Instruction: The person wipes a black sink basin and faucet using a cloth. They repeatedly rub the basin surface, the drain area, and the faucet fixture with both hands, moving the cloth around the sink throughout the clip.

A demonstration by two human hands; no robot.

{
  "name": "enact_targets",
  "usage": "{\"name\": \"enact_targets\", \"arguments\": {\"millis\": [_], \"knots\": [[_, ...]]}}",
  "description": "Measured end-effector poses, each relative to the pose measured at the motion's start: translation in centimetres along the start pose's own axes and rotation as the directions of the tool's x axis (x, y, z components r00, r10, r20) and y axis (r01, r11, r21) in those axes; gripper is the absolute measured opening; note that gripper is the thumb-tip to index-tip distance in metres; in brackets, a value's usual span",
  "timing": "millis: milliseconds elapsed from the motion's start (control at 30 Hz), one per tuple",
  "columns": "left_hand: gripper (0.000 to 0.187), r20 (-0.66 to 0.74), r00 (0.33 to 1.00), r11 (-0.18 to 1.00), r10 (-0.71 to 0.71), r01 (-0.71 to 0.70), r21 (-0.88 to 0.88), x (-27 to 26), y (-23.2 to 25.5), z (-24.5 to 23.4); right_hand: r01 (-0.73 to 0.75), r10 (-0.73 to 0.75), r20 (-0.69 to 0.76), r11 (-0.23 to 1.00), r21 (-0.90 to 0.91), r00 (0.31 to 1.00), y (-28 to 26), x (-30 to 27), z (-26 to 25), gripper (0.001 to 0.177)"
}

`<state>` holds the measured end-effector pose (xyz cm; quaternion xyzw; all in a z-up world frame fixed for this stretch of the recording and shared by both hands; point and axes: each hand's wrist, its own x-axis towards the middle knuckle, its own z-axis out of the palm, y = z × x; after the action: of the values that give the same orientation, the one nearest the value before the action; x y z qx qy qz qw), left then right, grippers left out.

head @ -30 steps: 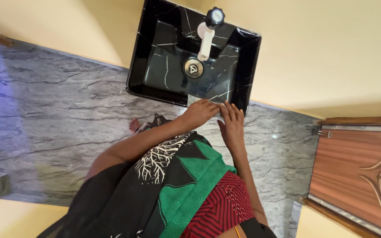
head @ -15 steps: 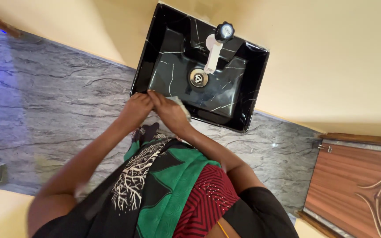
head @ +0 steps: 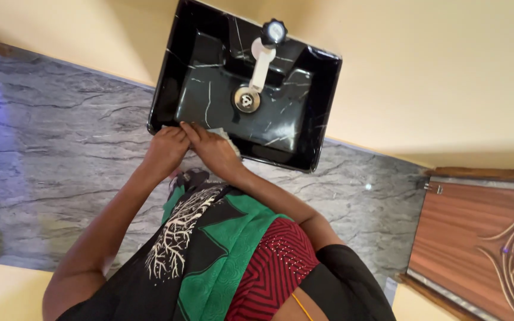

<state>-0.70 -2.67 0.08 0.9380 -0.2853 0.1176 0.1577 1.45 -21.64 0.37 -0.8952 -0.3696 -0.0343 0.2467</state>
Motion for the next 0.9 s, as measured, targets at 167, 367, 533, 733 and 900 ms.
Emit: {"name": "enact_targets", "arguments": {"millis": [167, 367, 533, 733, 900], "knots": [[0.022, 0.057, 0.996, 0.996, 0.073, -0.07, -0.06, 2.3, 3.4, 2.3, -0.048, 0.049, 0.003, 0.996, -0.073, 0.999, 2.6, -4.0, -2.1, 0.07], [0.026, 0.024, 0.976, 0.964, 0.215, -0.209, -0.164, 5.6, 8.6, 6.9, -0.158, 0.152, -0.058, 0.982, -0.104, 0.987, 5.5, -10.2, -5.8, 0.067], [0.026, 0.106, 0.932, 0.916, 0.346, -0.31, -0.255, 9.1, 13.3, 10.7, -0.313, 0.305, -0.115, 0.948, -0.061, 0.945, 7.1, -15.5, -8.8, 0.067], [0.035, 0.111, 0.911, 0.881, 0.398, -0.346, -0.322, 12.2, 17.6, 12.3, -0.509, 0.488, -0.417, 0.858, 0.069, 0.767, 5.5, -21.9, -9.4, 0.042], [0.043, 0.122, 0.909, 0.829, 0.398, -0.3, -0.473, 12.8, 17.7, 11.3, -0.651, 0.688, -0.563, 0.691, 0.314, 0.459, 4.8, -23.0, -6.3, 0.031]]}}
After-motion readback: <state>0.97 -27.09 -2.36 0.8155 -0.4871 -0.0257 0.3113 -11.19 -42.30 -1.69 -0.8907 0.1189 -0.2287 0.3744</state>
